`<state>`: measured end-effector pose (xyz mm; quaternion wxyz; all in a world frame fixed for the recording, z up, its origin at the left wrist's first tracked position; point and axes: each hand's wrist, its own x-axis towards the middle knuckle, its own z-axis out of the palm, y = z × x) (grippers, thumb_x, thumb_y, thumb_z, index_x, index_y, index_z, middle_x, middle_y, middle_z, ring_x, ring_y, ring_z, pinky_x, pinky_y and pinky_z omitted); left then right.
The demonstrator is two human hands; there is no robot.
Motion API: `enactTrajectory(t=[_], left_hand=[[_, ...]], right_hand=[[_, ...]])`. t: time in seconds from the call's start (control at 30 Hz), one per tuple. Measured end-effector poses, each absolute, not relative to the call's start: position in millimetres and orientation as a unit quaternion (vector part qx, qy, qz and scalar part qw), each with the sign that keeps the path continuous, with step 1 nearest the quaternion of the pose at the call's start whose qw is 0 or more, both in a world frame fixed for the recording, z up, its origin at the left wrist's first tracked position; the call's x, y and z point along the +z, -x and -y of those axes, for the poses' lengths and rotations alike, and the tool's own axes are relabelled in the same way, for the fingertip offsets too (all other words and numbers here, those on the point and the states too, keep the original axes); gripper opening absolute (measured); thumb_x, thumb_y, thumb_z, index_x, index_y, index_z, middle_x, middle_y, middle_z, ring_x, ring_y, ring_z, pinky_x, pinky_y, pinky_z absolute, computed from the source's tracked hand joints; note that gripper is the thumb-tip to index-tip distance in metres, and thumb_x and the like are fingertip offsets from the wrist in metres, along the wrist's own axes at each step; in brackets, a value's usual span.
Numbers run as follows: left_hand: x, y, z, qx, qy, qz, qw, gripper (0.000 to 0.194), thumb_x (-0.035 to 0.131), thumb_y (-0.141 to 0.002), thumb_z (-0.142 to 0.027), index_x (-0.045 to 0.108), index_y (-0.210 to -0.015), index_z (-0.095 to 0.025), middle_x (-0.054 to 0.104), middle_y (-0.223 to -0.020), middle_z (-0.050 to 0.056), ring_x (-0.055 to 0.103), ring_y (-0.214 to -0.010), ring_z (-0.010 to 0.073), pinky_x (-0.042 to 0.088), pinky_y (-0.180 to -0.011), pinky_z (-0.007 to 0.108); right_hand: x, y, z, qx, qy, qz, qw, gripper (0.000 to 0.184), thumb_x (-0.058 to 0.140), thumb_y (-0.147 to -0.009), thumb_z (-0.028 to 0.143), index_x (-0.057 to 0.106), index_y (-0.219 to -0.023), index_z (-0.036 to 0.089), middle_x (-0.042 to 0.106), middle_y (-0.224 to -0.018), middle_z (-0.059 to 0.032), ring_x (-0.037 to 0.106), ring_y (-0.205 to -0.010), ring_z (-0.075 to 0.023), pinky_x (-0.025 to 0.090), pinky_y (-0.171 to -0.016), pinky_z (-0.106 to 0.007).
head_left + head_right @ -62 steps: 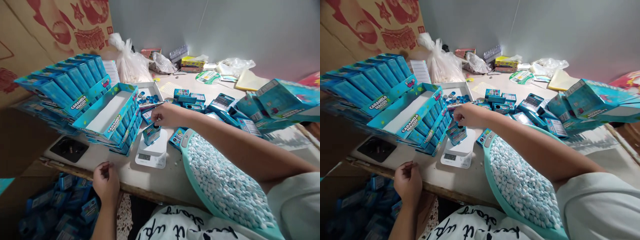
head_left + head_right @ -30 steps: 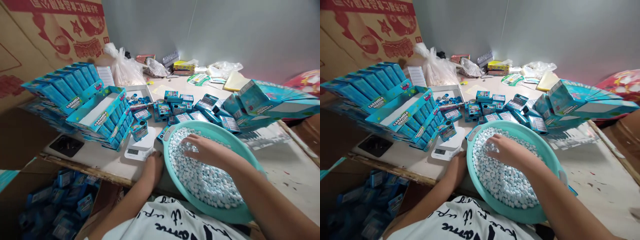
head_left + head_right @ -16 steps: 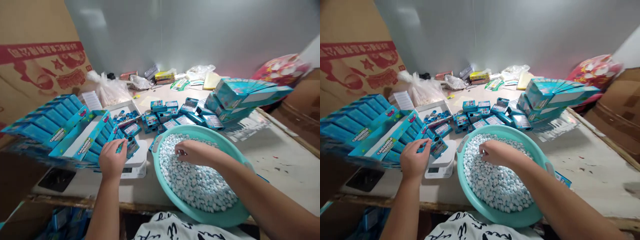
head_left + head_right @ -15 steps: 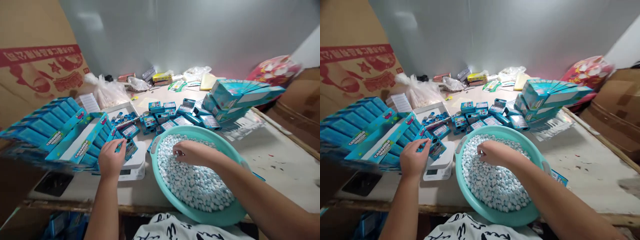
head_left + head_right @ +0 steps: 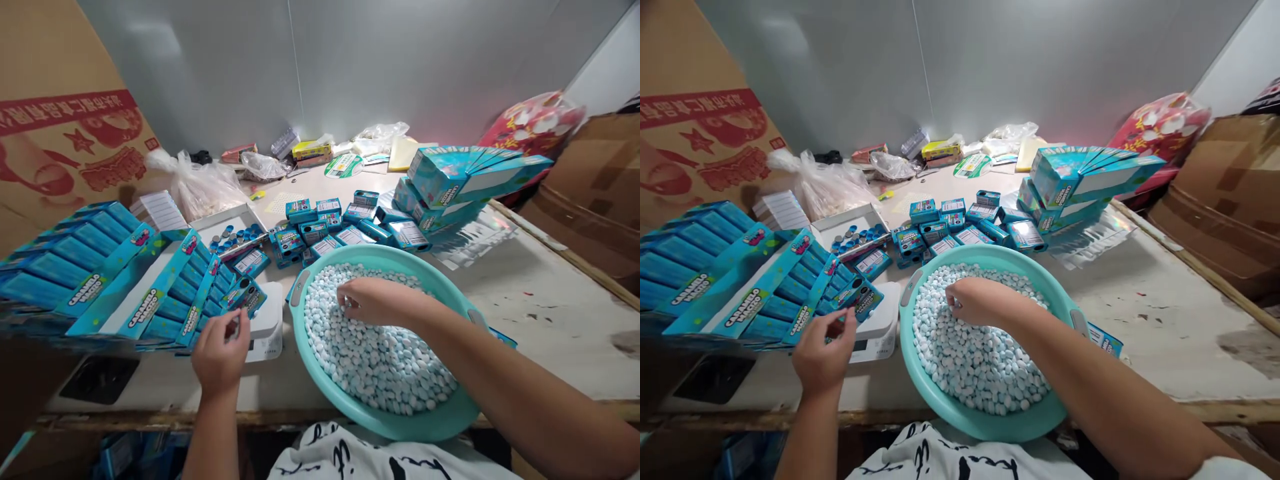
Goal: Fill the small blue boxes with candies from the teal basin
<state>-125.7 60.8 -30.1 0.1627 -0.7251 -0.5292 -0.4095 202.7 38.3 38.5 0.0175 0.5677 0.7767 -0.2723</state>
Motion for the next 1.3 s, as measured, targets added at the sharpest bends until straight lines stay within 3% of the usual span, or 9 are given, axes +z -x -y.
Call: enactTrajectory(t=[0.17,0.3,0.57,1.07,1.17,1.3], left_hand=[[-65,112,-42,-0.238,0.705,0.667,0.030,0.022,0.063,-0.091,-0.035,0.076,-0.103,-0.022,0.061,-0.062,-0.001,0.055,-0.059,0.0158,0.033,-0.058,0.028],[-61,108,-50,-0.156,0.669,0.725,-0.044,0.036,0.058,-0.093,-0.039,0.071,-0.125,-0.027,0.069,-0.072,0.002,0.058,-0.065,0.0191,0.029,-0.058,0.029],[-50,96,-50,-0.087,0.636,0.761,-0.091,0.043,0.048,-0.097,-0.046,0.065,-0.135,-0.033,0.077,-0.096,0.007,0.065,-0.077,0.0244,0.030,-0.061,0.030],[-52,106,-52,-0.140,0.662,0.735,-0.033,0.034,0.051,-0.095,-0.040,0.075,-0.115,-0.028,0.075,-0.081,0.010,0.057,-0.060,0.0218,0.026,-0.054,0.030],[-55,104,-55,-0.143,0.656,0.740,-0.041,0.033,0.052,-0.094,-0.042,0.073,-0.114,-0.027,0.073,-0.078,0.007,0.055,-0.060,0.0208,0.025,-0.054,0.029],[-58,100,-56,-0.150,0.655,0.739,-0.043,0.028,0.053,-0.093,-0.046,0.072,-0.098,-0.025,0.066,-0.069,0.002,0.053,-0.060,0.0183,0.023,-0.054,0.028]], right_hand=[[38,-201,-38,-0.280,-0.572,-0.770,0.027,0.019,0.057,-0.085,0.026,0.067,-0.101,0.022,0.072,-0.096,-0.0052,0.058,-0.074,-0.0168,0.030,-0.057,-0.026],[35,-203,-39,-0.280,-0.570,-0.772,0.018,0.018,0.057,-0.086,0.029,0.066,-0.101,0.023,0.071,-0.094,-0.0045,0.058,-0.073,-0.0172,0.030,-0.057,-0.027],[29,-198,-38,-0.267,-0.576,-0.772,0.020,0.015,0.056,-0.088,0.032,0.063,-0.098,0.022,0.072,-0.093,-0.0055,0.059,-0.075,-0.0195,0.028,-0.056,-0.028],[34,-204,-38,-0.293,-0.551,-0.781,0.021,0.016,0.055,-0.090,0.032,0.061,-0.101,0.022,0.071,-0.099,-0.0071,0.060,-0.080,-0.0208,0.030,-0.059,-0.028],[36,-205,-39,-0.305,-0.555,-0.774,0.029,0.020,0.056,-0.089,0.032,0.062,-0.105,0.022,0.070,-0.097,-0.0064,0.059,-0.077,-0.0201,0.030,-0.057,-0.028],[38,-206,-39,-0.313,-0.553,-0.772,0.030,0.024,0.058,-0.088,0.034,0.063,-0.109,0.023,0.070,-0.098,-0.0057,0.059,-0.077,-0.0190,0.031,-0.058,-0.027]])
